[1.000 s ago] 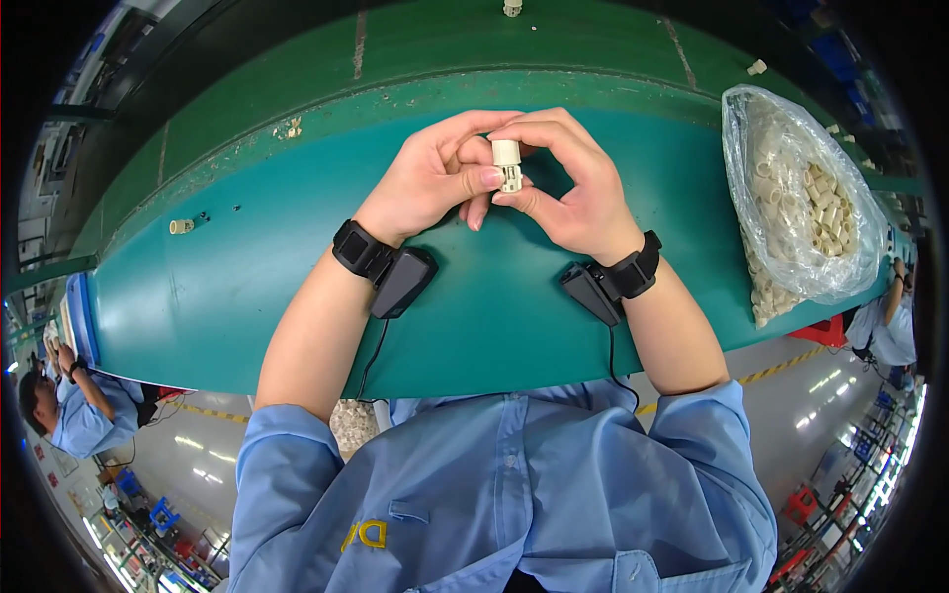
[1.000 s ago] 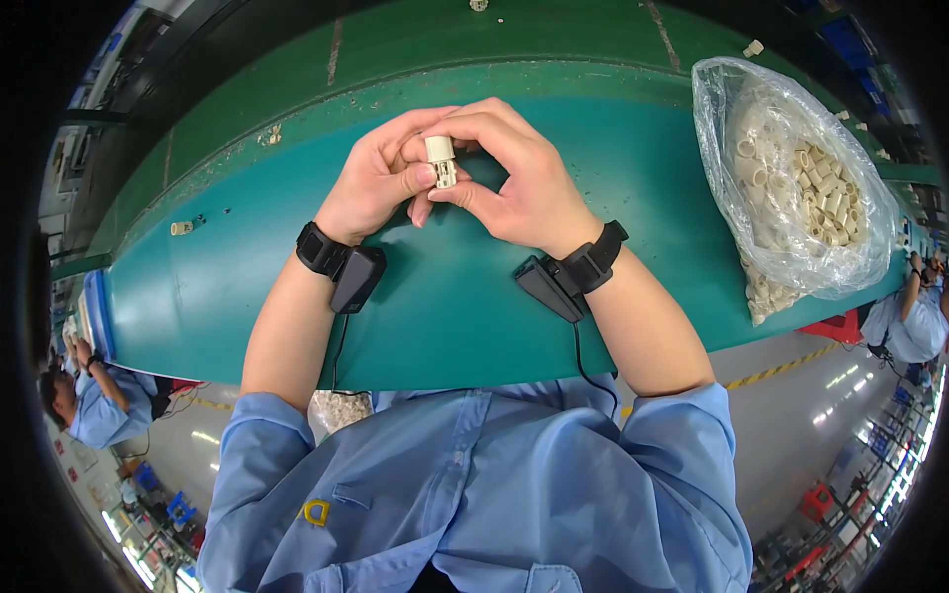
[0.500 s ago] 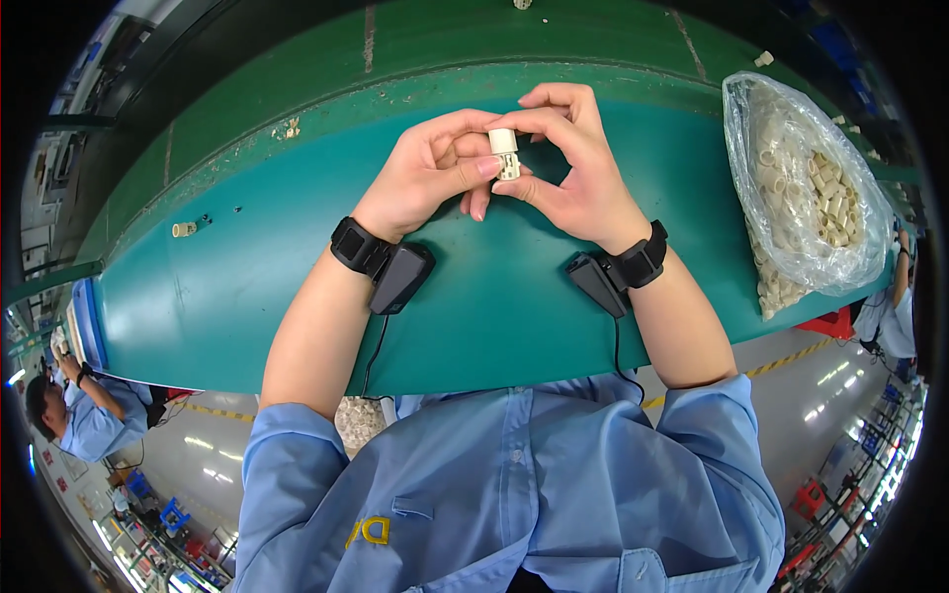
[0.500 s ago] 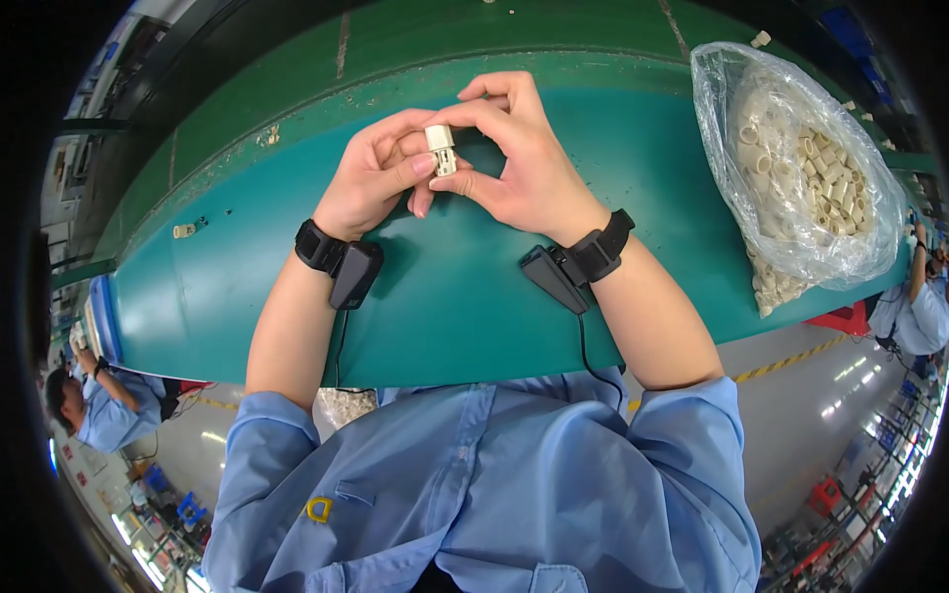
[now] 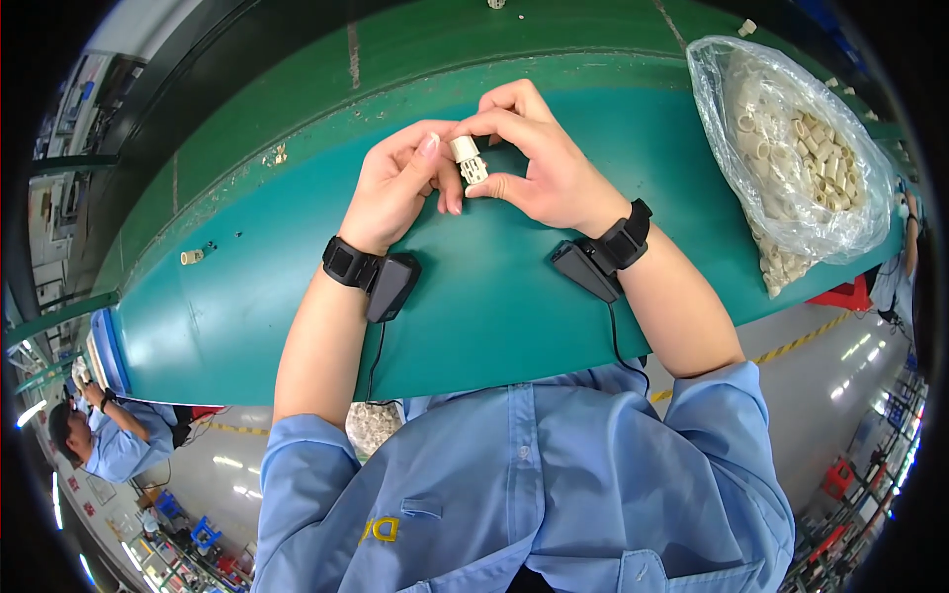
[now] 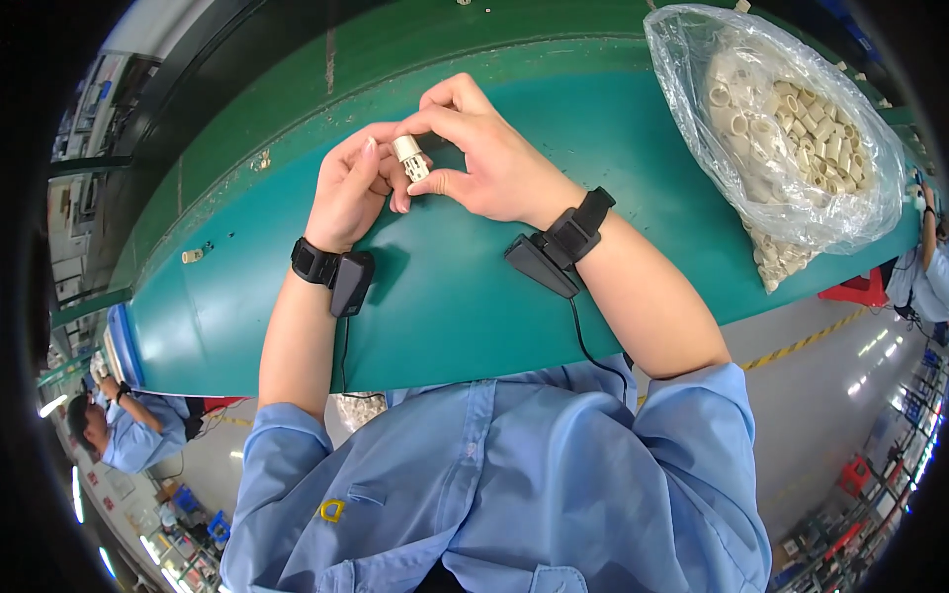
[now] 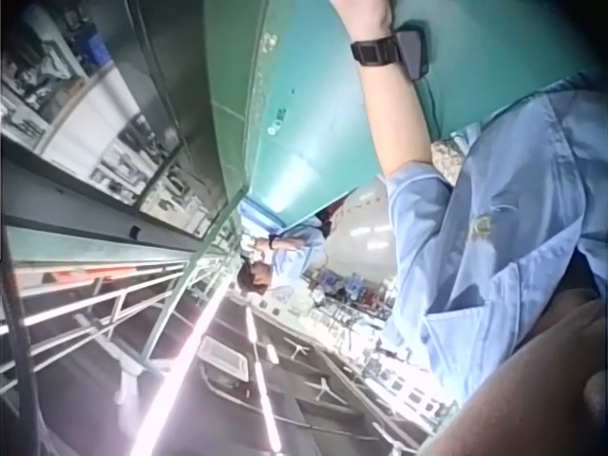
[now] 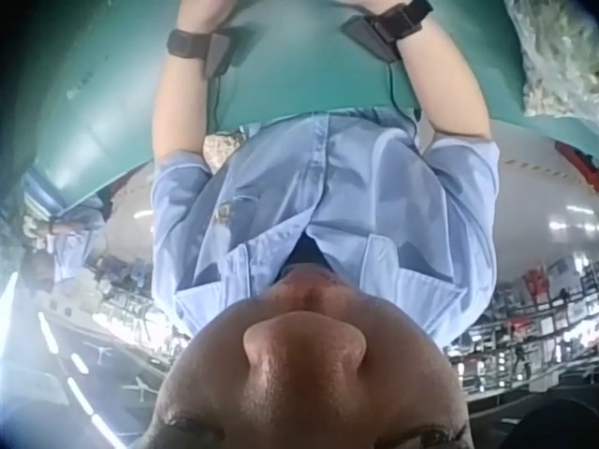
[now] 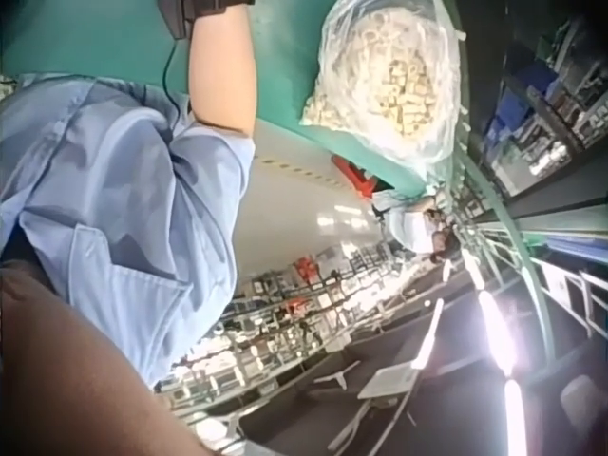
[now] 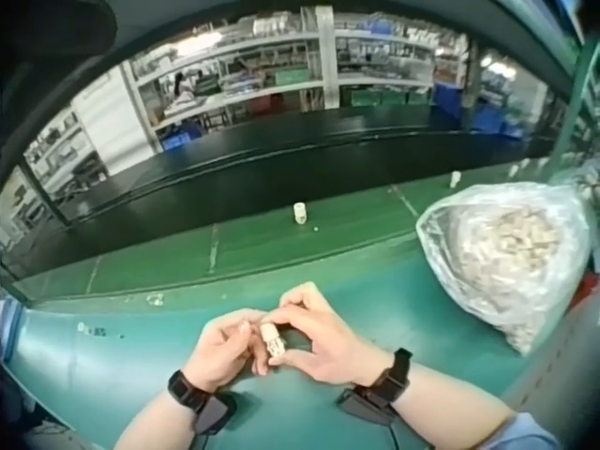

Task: The person picks up a plastic housing and a metal component by hand, inserts the component into the housing, and presses them together. They then place the assembled part onto the green conveyor belt and reach into a plastic bag to retrieve another housing.

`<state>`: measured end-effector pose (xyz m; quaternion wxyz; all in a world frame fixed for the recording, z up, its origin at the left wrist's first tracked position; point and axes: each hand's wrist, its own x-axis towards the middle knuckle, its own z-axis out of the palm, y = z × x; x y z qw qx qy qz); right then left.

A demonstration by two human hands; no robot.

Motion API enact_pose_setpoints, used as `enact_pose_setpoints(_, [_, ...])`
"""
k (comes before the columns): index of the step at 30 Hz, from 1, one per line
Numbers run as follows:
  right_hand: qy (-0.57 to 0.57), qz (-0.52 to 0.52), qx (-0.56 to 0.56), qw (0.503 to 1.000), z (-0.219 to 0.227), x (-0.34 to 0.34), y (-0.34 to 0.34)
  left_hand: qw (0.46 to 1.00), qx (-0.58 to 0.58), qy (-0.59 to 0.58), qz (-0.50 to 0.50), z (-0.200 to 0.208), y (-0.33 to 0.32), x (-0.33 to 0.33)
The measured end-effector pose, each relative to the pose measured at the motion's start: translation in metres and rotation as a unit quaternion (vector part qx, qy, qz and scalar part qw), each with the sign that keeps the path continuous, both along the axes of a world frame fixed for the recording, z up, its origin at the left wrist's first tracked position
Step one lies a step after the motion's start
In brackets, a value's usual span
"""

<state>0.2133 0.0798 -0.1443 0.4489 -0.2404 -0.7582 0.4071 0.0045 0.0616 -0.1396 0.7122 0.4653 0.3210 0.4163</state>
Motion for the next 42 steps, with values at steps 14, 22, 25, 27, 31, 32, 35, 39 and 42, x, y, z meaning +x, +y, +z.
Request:
enact_pose_setpoints(14, [0.029, 0.034, -0.207, 0.977, 0.010, 0.046, 0.009, 0.945, 0.103, 0.274, 0.145, 0.035, 0.016, 0.038])
enact_pose_setpoints(22, [0.062, 0.058, -0.216, 0.973, 0.009, 0.060, 0.014, 0.814, 0.168, 0.487, 0.268, 0.037, 0.128, -0.045])
enact_pose_setpoints(25, [0.055, 0.065, -0.218, 0.972, 0.011, 0.065, 0.013, 0.800, 0.146, 0.501, 0.298, 0.023, 0.135, -0.058])
enact_pose_setpoints(27, [0.050, 0.072, -0.219, 0.972, 0.010, 0.063, 0.014, 0.794, 0.148, 0.512, 0.293, 0.020, 0.138, -0.058])
enact_pose_setpoints(31, [0.056, 0.090, -0.201, 0.974, 0.006, 0.049, 0.012, 0.779, 0.153, 0.538, 0.285, 0.020, 0.138, -0.067])
enact_pose_setpoints(32, [0.060, 0.087, -0.200, 0.974, 0.006, 0.045, 0.010, 0.779, 0.160, 0.539, 0.276, 0.021, 0.135, -0.074])
enact_pose_setpoints(35, [0.062, 0.082, -0.210, 0.972, 0.007, 0.039, 0.004, 0.740, 0.178, 0.586, 0.277, 0.024, 0.119, -0.066])
enact_pose_setpoints(39, [0.040, 0.069, -0.229, 0.970, 0.016, 0.029, -0.005, 0.619, 0.291, 0.647, 0.337, 0.029, 0.068, -0.078])
enact_pose_setpoints(42, [0.028, 0.069, -0.233, 0.970, 0.021, 0.021, -0.007, 0.621, 0.322, 0.634, 0.330, 0.047, 0.000, -0.085])
